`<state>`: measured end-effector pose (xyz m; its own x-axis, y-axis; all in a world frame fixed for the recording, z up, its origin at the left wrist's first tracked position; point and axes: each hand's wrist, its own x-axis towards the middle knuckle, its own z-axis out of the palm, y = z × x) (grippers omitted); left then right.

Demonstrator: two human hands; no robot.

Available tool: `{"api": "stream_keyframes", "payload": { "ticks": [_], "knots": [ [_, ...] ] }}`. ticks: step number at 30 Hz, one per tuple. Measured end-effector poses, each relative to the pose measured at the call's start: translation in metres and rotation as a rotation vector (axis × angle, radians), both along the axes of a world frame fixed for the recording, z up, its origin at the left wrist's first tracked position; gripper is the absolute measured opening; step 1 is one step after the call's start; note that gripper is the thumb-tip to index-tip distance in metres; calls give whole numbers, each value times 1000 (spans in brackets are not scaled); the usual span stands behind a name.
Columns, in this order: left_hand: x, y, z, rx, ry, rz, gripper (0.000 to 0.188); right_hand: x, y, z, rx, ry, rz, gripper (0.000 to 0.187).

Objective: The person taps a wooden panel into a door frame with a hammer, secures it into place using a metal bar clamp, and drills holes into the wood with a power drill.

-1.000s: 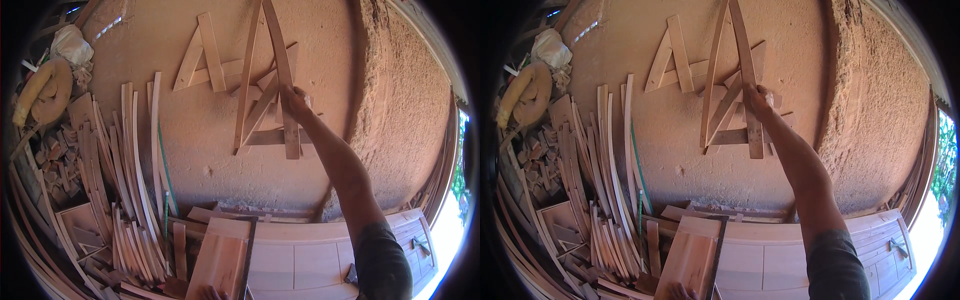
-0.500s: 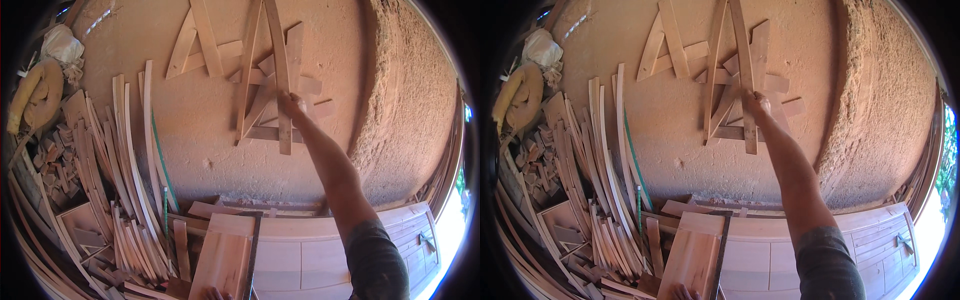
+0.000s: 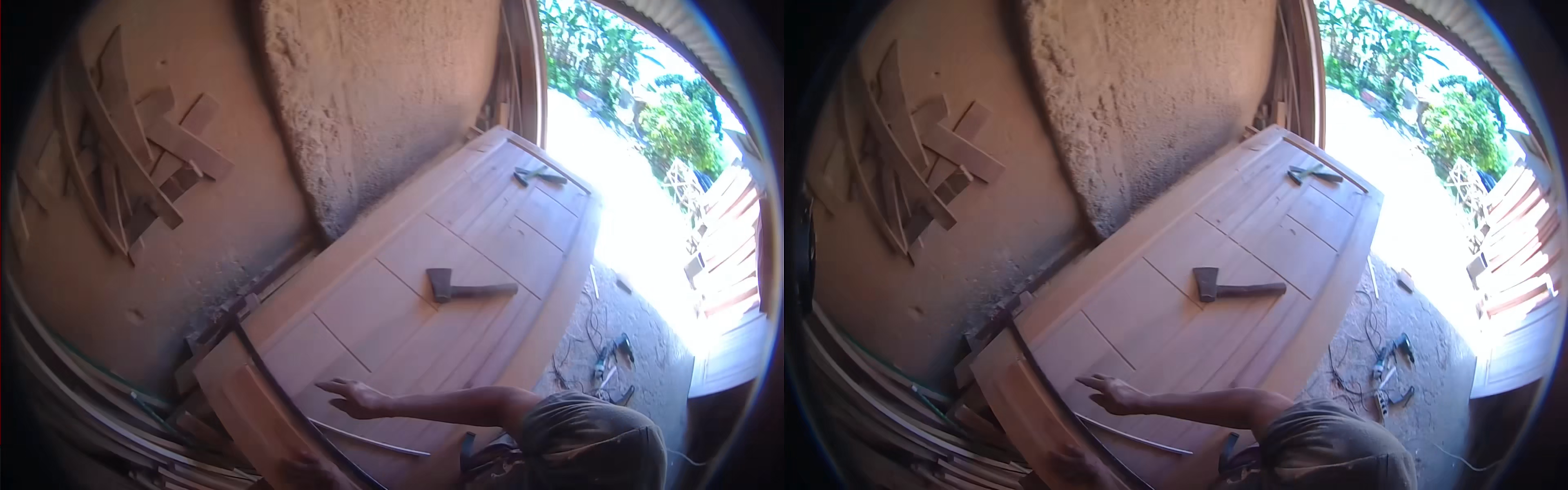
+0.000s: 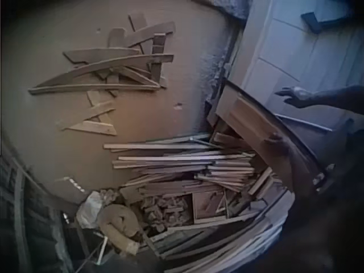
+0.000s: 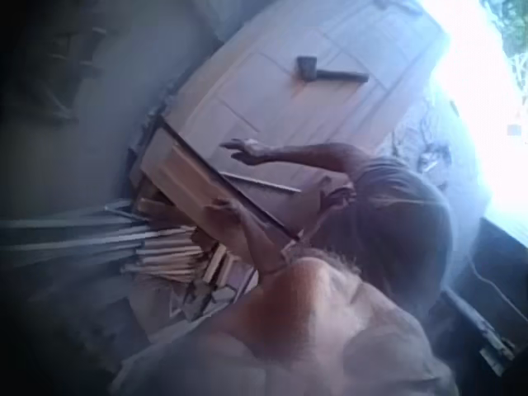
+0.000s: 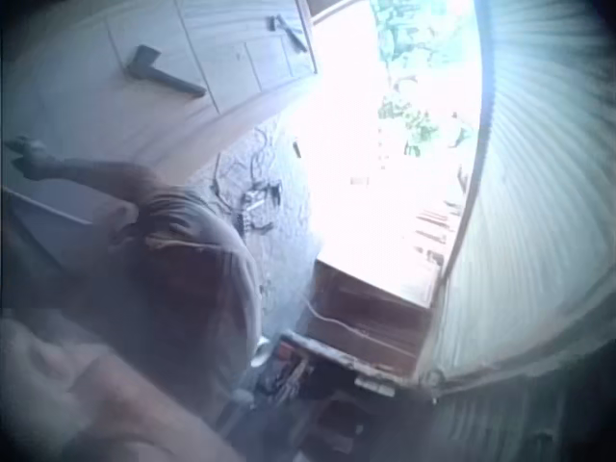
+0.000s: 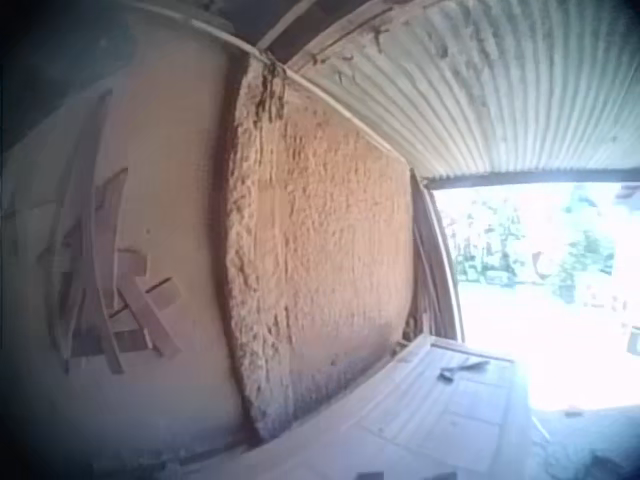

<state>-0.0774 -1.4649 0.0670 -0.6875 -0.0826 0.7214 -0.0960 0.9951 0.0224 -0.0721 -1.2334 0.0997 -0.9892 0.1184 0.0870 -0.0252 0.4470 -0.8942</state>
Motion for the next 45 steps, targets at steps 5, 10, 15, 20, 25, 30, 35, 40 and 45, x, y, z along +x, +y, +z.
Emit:
{"api": "stream_keyframes", "payload": {
  "ticks": [5,10,15,20,25,30,35,40,45],
  "knots": [
    [20,-7,-1,20,-50,-51,44,303,83,-73,58,-218,-324,38],
    [35,7,3,29,-78,-84,44,496,162,-81,-87,-440,-1021,44],
    [48,36,7,26,-68,-146,46,575,194,-138,-568,-628,-1634,29],
    [69,87,12,57,-52,-192,48,592,191,-183,-489,-884,-1237,32],
    [138,197,4,236,-254,-531,51,627,240,-224,-378,-893,-1313,32],
    [265,375,-24,328,-888,-1115,52,695,331,-193,-621,-814,-1510,34],
    [375,570,7,125,-1165,-1658,50,757,375,-175,-867,-652,-1745,33],
    [429,725,33,175,-1369,-1839,46,817,330,-202,-1003,-555,-2153,30],
    [491,843,24,415,-1690,-1878,47,805,270,-202,-1289,-771,-2252,24]
  ]
}}
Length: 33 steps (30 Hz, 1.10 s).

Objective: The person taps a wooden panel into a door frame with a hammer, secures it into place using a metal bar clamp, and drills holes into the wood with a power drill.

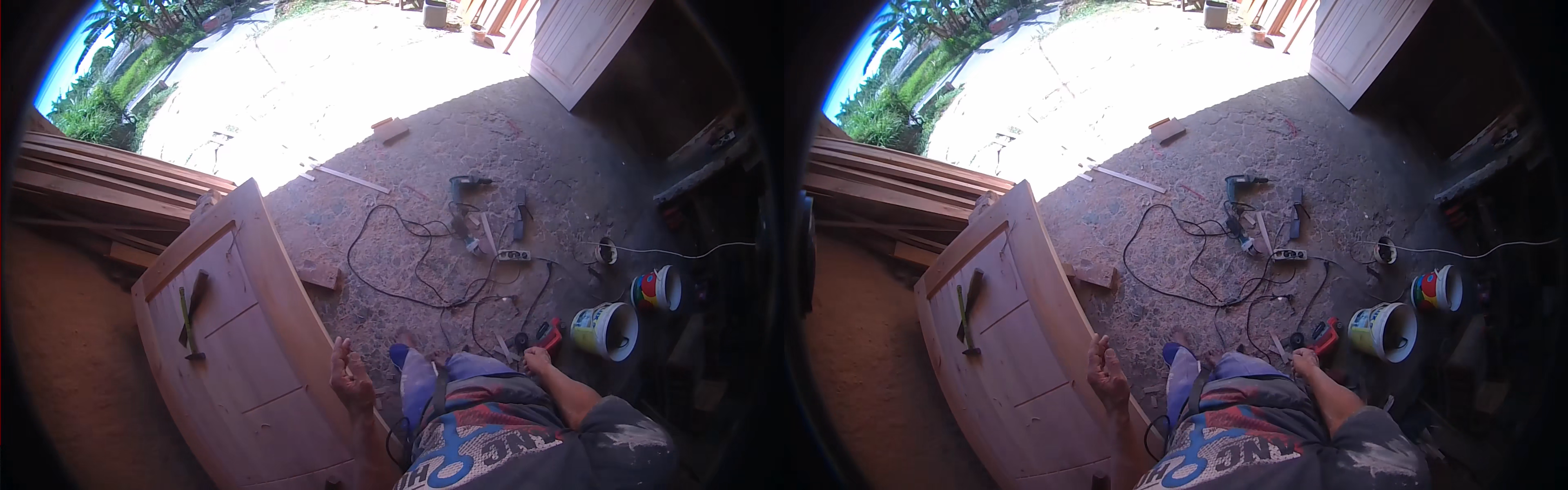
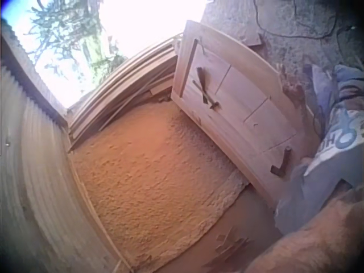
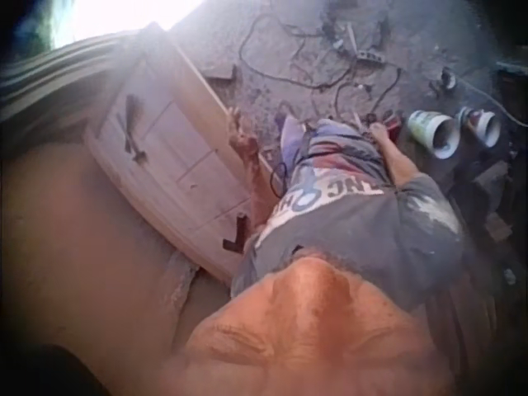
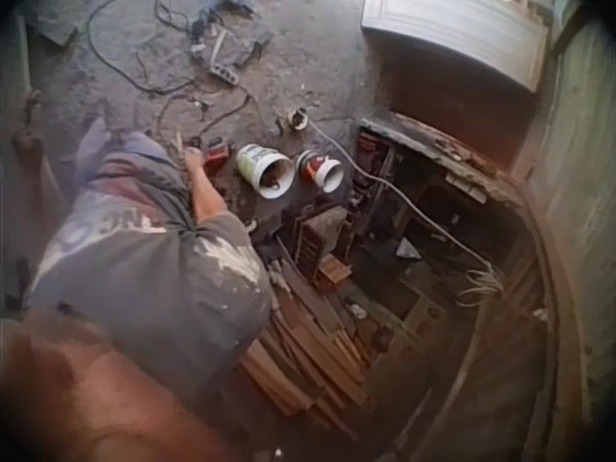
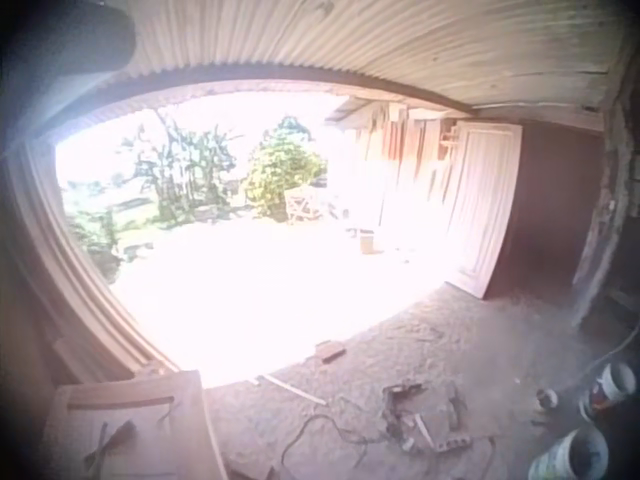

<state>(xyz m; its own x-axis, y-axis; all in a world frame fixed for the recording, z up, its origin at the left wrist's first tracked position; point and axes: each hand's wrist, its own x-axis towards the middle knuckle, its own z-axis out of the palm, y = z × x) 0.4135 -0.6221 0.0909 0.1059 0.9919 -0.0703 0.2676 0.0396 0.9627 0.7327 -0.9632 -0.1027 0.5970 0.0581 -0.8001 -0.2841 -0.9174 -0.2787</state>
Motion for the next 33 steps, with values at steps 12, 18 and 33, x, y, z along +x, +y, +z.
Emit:
{"api": "stream_keyframes", "payload": {
  "ticks": [12,18,33],
  "knots": [
    [168,152,-66,-197,544,-889,50,-68,-86,-135,267,-80,149,31],
    [256,187,-87,-155,732,-1166,52,-21,8,-98,259,-191,26,27],
    [511,380,-309,126,1037,-1921,59,212,415,-290,346,-373,-406,40]
  ]
}}
